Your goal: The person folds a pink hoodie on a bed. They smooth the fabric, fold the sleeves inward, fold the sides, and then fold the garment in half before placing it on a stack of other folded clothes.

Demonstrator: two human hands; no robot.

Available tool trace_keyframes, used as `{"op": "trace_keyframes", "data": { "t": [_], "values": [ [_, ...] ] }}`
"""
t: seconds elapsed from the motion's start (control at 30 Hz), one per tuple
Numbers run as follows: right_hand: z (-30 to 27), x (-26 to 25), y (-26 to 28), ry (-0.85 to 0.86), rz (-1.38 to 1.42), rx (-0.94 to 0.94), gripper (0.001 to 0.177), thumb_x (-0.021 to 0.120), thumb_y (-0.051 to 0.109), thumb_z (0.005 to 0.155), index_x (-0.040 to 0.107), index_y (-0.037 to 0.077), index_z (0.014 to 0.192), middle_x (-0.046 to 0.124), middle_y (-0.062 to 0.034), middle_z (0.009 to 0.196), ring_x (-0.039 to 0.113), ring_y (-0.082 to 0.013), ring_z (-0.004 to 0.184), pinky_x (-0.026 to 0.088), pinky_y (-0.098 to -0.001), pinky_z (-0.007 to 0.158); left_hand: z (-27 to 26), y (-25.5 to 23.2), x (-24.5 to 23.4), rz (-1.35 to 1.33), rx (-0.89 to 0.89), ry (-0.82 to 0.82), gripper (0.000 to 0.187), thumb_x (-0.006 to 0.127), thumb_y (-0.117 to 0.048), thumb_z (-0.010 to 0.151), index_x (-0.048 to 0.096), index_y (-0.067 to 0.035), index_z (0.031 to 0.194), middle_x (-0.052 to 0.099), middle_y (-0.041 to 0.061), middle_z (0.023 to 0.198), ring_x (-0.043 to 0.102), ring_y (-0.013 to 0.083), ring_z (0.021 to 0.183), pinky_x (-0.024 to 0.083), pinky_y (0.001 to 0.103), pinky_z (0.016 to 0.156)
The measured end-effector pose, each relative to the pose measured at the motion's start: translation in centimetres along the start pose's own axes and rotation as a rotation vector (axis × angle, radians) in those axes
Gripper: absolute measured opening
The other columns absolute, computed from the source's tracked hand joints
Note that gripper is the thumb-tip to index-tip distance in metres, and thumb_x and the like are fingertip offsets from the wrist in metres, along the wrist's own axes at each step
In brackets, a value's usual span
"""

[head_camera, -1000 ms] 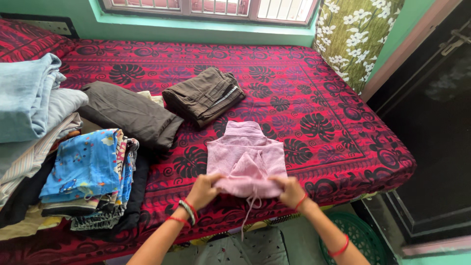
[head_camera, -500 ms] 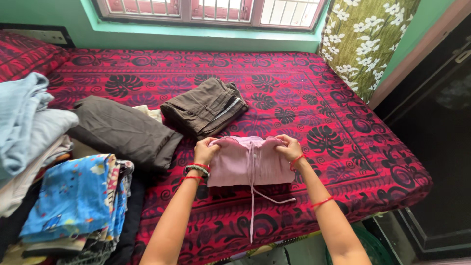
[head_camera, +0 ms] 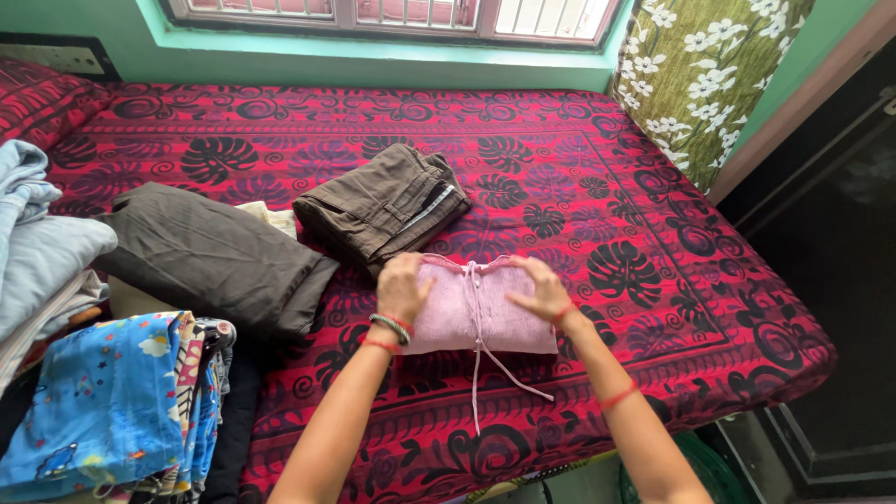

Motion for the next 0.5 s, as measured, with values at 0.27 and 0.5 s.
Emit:
{"op": "trace_keyframes", "data": {
  "t": [0.27, 0.5],
  "values": [
    [-6.7, 3.9, 7.1, 0.418, -0.186, -0.010, 0.104, 0.079, 0.025, 0.065, 0.030, 0.018, 0.156, 0.029, -0.0265, 0.159, 0.024, -0.0447, 0.148, 0.019, -0.0617, 0.117, -7.6, -10.3, 1.9, 0.095, 0.367, 0.483, 0.105, 0.086, -0.048, 0.061, 0.042, -0.025, 0.154, 0.033, 0.020, 0.162, 0.025, 0.0461, 0.147, 0.017, 0.076, 0.110],
    [-9.0, 5.0, 5.8, 0.285, -0.301, 0.022, 0.098, 0.070, 0.017, 0.067, 0.033, 0.018, 0.158, 0.035, -0.0218, 0.160, 0.032, -0.0388, 0.150, 0.021, -0.0582, 0.121, -8.5, -9.7, 1.7, 0.097, 0.332, 0.440, 0.100, 0.085, -0.046, 0.063, 0.043, -0.026, 0.152, 0.030, 0.019, 0.162, 0.027, 0.0467, 0.148, 0.017, 0.077, 0.112]
  ]
}}
Point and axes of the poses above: each hand's wrist, its own z-axis towards the middle knuckle, its own x-axis out of the palm, y = z × x, the point moved 9 cm from there along z, towards the middle knuckle
